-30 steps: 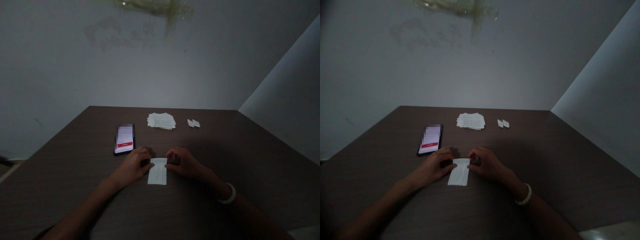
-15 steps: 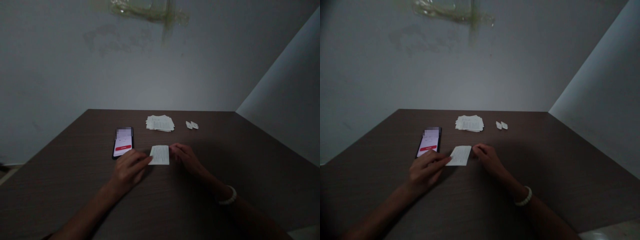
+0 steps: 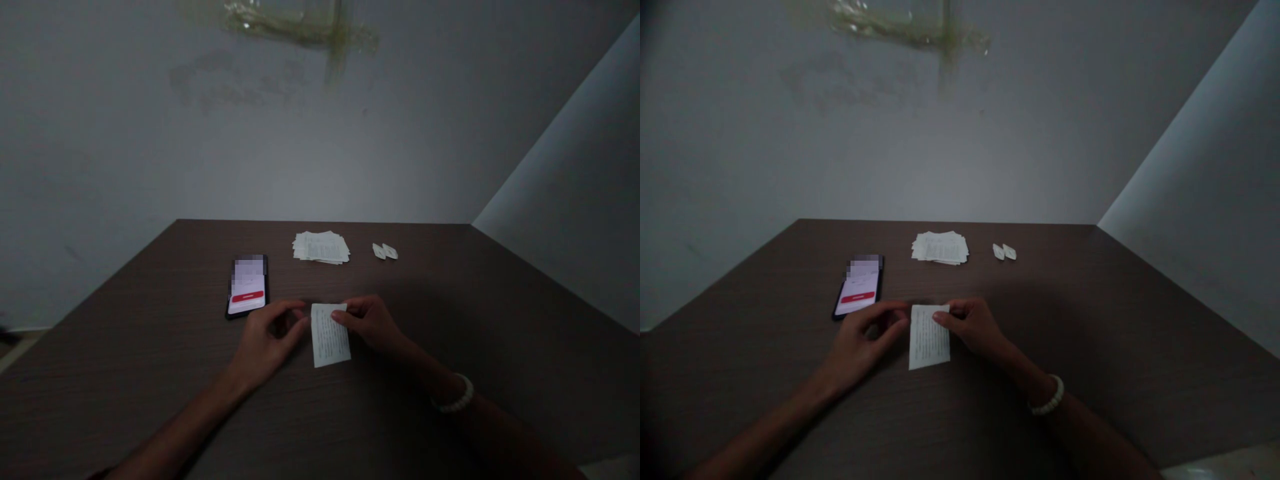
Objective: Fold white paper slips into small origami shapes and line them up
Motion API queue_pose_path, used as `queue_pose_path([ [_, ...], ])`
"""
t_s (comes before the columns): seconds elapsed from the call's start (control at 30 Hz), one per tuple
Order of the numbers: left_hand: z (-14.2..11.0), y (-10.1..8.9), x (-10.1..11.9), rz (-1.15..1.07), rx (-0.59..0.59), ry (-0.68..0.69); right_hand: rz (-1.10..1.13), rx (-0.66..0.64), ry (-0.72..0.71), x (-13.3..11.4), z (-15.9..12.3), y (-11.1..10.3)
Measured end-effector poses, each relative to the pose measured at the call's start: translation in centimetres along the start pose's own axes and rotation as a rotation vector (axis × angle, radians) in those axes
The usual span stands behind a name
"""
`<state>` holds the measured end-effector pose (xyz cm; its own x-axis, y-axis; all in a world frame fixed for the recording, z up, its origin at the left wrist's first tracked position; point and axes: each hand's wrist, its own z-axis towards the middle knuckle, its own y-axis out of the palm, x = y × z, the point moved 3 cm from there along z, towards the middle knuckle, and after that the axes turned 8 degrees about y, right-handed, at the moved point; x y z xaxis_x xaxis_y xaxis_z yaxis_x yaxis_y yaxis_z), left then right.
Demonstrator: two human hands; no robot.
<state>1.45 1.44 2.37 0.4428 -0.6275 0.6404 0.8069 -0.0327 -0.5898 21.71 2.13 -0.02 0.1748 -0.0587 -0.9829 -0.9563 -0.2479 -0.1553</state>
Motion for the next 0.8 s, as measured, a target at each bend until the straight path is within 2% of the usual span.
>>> queue_pose_path([
  [0.07,0.12,0.33,-0.23,-0.11,-0.008,-0.117,-0.059,-0.013,-0.03,-0.2,-0.14,0.17],
  [0.13,0.1,0.67,-0.35,-0.184,-0.003,-0.159,-0.117,-0.019,-0.057,-0.31,-0.25,0.29],
  [0.4,-0.12,1.04,-0.46,-0.188,0.008,-0.156,-0.206,-0.033,-0.076,-0.78,-0.56,0.44],
  [0.8,-0.01,1.03,-0.43,-0.206,-0.048,-0.191,-0.235,-0.033,-0.12,-0.47,-0.63,0.62],
])
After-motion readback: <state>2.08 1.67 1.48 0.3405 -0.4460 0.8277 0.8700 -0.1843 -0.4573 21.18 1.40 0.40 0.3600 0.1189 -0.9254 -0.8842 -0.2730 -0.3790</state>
